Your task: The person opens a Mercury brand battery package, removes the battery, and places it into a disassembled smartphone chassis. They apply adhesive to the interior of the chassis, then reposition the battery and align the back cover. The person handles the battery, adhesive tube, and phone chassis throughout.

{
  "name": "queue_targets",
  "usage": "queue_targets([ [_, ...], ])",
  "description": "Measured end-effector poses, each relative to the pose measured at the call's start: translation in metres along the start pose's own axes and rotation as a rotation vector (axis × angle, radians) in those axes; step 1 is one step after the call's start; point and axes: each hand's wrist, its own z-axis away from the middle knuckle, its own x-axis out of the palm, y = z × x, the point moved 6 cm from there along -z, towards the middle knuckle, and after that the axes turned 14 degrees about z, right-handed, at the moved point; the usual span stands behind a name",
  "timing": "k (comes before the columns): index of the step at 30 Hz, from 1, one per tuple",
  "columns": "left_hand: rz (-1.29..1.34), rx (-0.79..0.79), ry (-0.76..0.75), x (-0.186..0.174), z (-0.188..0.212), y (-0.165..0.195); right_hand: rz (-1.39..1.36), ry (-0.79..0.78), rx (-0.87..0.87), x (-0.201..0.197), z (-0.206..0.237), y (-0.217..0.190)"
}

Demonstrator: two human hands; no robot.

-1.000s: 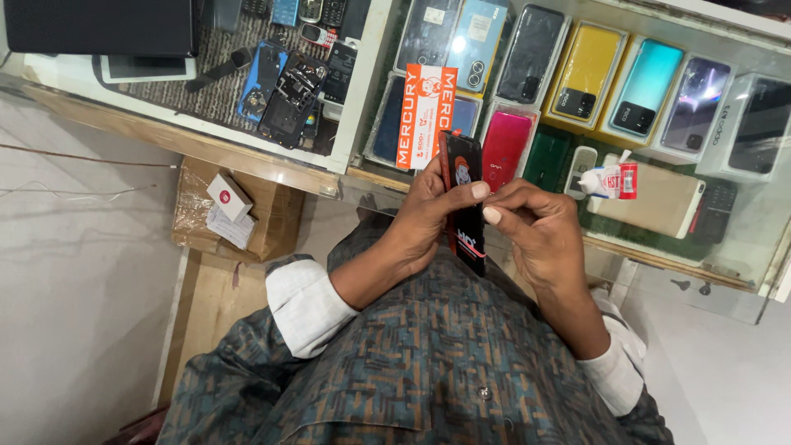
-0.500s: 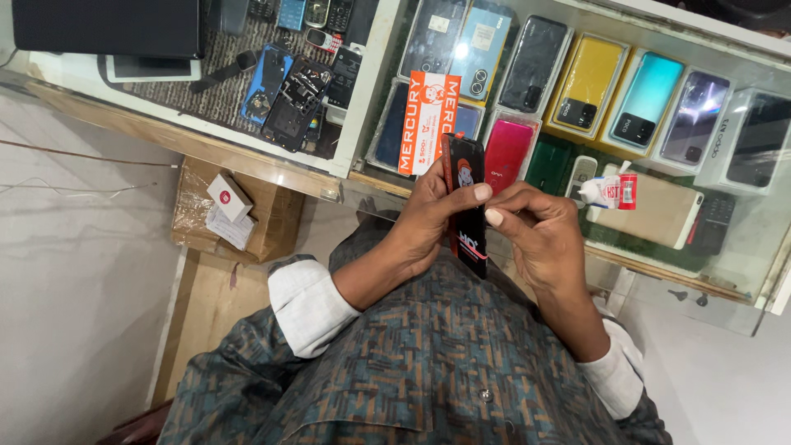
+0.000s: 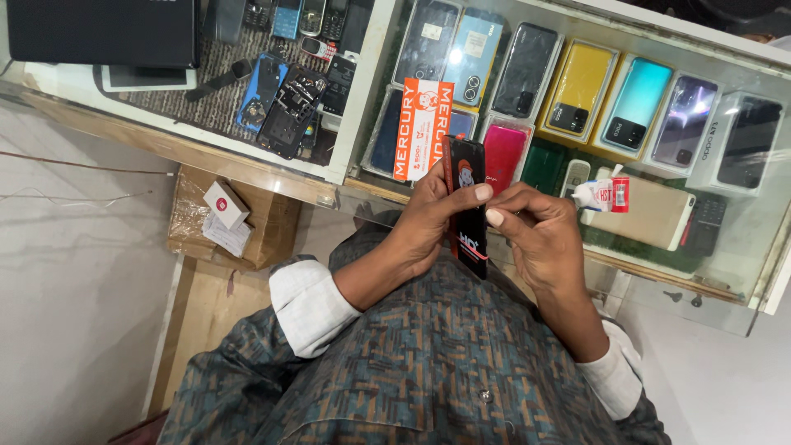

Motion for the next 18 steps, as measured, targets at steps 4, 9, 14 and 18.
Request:
queue_targets([
  [4,-0.007,-0.007,0.018,-0.0024,-0.0021,-0.0019,-0.014,0.003,0.008,-0.0007,-0.0001,0.0004],
  [9,-0.008,-0.005,0.009,-0.0045,-0.0026,-0.004,-0.033,0.004,0.017,-0.001,0.0005,0.0026],
  [14,-0.014,-0.006,0.011,-0.0065,-0.0038,-0.0034,-0.039,0.002,0.022,-0.0015,0.0001,0.0055],
  [18,-0.005,-0.013,0.014,-0.0075,-0.0032,-0.0043,-0.043,-0.002,0.025,-0.0022,0.0004,0.0073],
])
